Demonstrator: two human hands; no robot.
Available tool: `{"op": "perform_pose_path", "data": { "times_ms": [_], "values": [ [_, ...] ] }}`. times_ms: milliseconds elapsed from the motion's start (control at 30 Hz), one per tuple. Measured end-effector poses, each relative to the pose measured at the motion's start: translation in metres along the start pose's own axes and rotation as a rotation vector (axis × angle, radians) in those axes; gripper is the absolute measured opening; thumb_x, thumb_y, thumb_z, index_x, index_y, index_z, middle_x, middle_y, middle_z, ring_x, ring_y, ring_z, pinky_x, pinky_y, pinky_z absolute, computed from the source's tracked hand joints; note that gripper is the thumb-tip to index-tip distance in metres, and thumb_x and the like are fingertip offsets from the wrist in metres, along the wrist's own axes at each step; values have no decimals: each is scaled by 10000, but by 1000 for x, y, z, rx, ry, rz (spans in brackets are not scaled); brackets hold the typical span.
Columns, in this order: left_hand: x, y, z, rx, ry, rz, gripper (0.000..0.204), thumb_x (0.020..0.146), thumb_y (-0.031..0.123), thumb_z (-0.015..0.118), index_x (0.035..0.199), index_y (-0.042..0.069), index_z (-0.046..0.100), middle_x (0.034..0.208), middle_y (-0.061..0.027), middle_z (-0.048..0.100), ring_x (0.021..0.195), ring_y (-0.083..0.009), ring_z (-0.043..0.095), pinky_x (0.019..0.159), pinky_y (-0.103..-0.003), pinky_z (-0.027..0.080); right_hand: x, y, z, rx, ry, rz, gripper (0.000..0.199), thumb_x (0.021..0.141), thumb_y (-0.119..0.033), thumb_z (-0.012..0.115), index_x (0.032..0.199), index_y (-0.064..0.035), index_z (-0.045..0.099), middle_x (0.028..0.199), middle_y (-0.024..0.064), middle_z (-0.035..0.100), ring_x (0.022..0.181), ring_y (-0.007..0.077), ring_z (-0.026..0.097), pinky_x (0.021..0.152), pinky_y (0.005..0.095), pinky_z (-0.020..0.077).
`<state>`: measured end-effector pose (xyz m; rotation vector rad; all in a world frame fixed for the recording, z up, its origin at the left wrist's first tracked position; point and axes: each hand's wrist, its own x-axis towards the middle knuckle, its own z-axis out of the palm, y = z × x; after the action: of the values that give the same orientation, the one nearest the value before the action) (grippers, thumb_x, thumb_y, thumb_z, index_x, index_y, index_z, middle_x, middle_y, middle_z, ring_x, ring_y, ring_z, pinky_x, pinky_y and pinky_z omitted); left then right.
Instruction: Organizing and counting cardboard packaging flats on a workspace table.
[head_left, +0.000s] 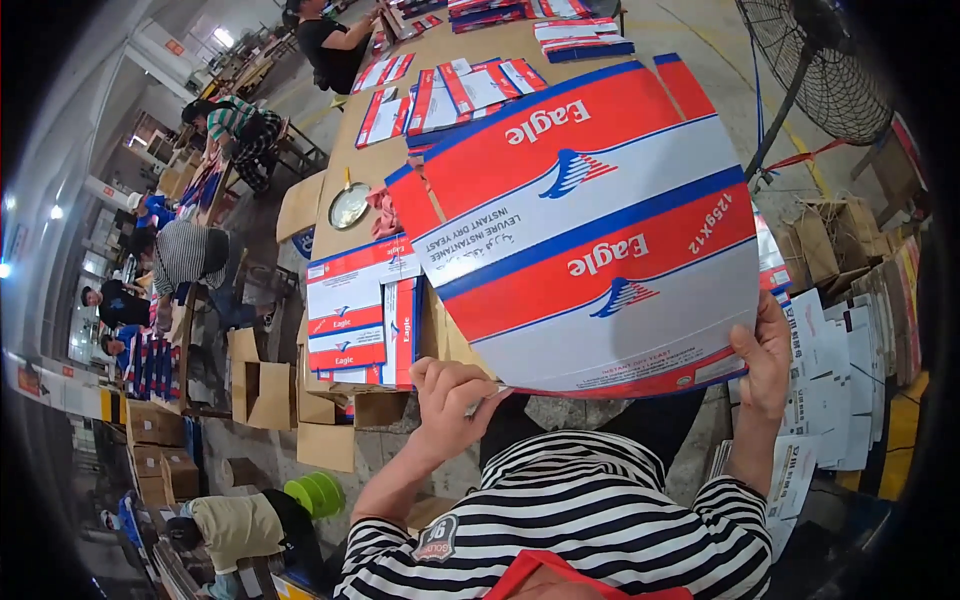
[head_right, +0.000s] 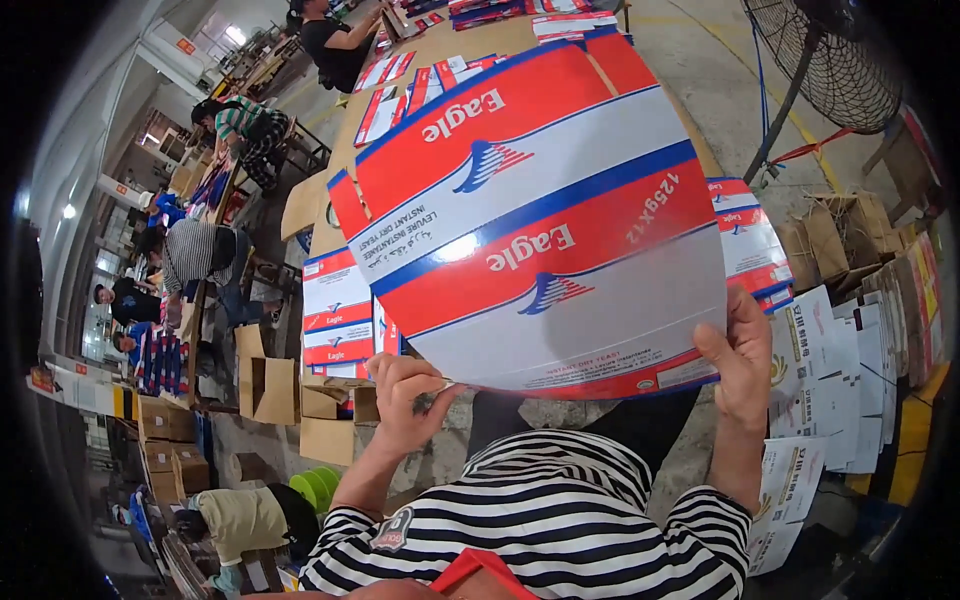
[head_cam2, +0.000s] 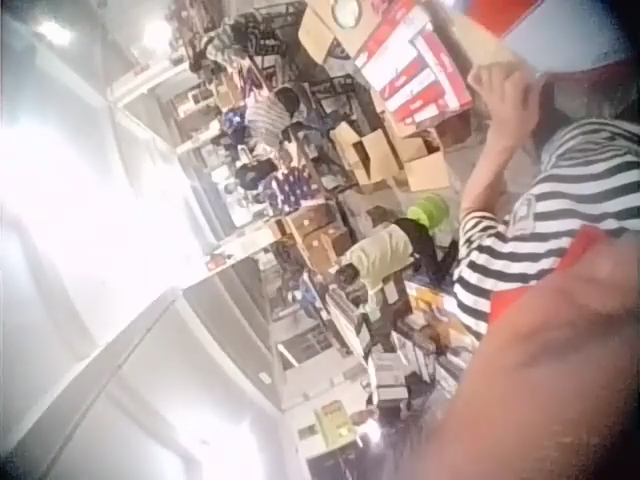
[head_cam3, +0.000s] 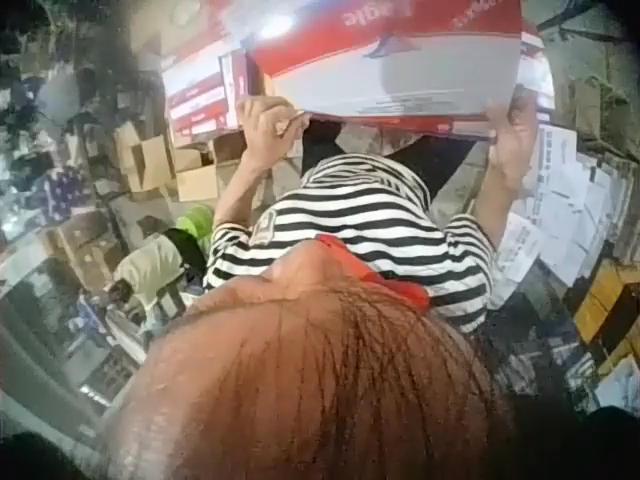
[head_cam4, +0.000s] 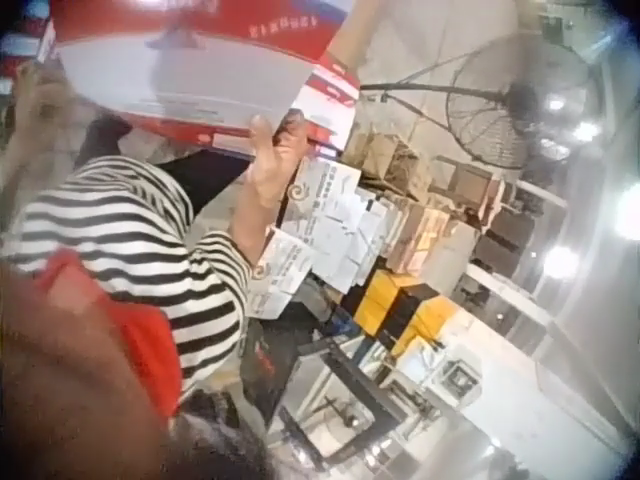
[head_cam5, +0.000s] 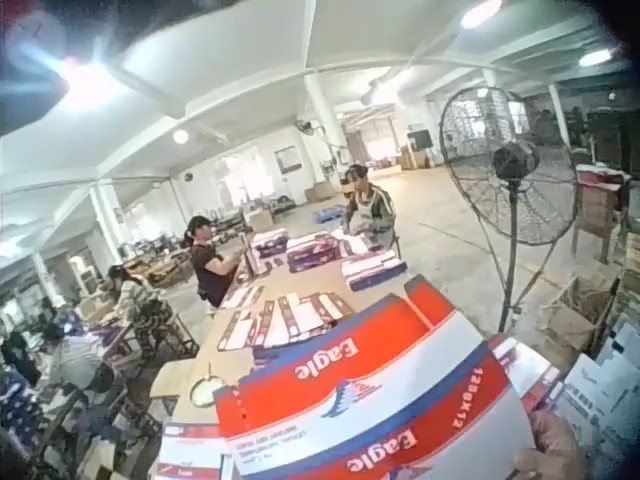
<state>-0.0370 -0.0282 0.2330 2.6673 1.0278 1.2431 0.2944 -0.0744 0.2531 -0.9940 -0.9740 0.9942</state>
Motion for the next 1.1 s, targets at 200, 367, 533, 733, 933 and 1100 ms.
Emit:
{"op": "perform_pose_path", "data": {
  "times_ms": [200,367,533,733,933,1100],
  "values": [
    [-1,-1,-1,-6,-7,9,361,576,56,713,841,136,482,787,2,522,709,-175,463,691,-345,276,-2,-3,5,-1,30,-21,310,762,-123,622,1031,-21,507,941,32,577,866,102,514,801,234,367],
    [-2,-2,-2,-2,6,30,320,573,37,680,810,133,488,787,-1,525,696,-174,472,686,-341,278,-2,1,-2,-12,-5,-14,315,766,-113,617,1046,-25,505,966,40,578,894,109,519,822,241,367],
    [-1,-1,-2,11,3,37,319,569,26,673,804,127,483,776,-6,521,674,-180,470,674,-339,284,-2,2,0,3,5,-21,321,763,-115,625,1047,-27,505,965,39,578,892,105,518,818,239,368],
    [3,-3,0,4,-5,0,326,555,13,669,794,122,477,765,-10,515,664,-184,468,668,-340,286,-1,5,1,-4,4,-4,314,766,-118,623,1042,-27,504,959,38,578,889,103,517,814,235,369],
    [1,-6,4,30,-9,-32,329,544,9,672,787,115,476,759,-13,514,661,-192,475,660,-336,292,-2,0,9,-31,6,-19,256,777,-135,617,985,-30,509,917,29,576,841,87,507,782,225,368],
    [0,-7,7,71,-20,-41,310,550,2,668,769,106,475,735,-15,514,645,-192,484,654,-330,299,-4,4,10,1,9,-15,248,780,-147,617,970,-31,509,900,23,573,823,82,497,778,226,362]
  ]
}}
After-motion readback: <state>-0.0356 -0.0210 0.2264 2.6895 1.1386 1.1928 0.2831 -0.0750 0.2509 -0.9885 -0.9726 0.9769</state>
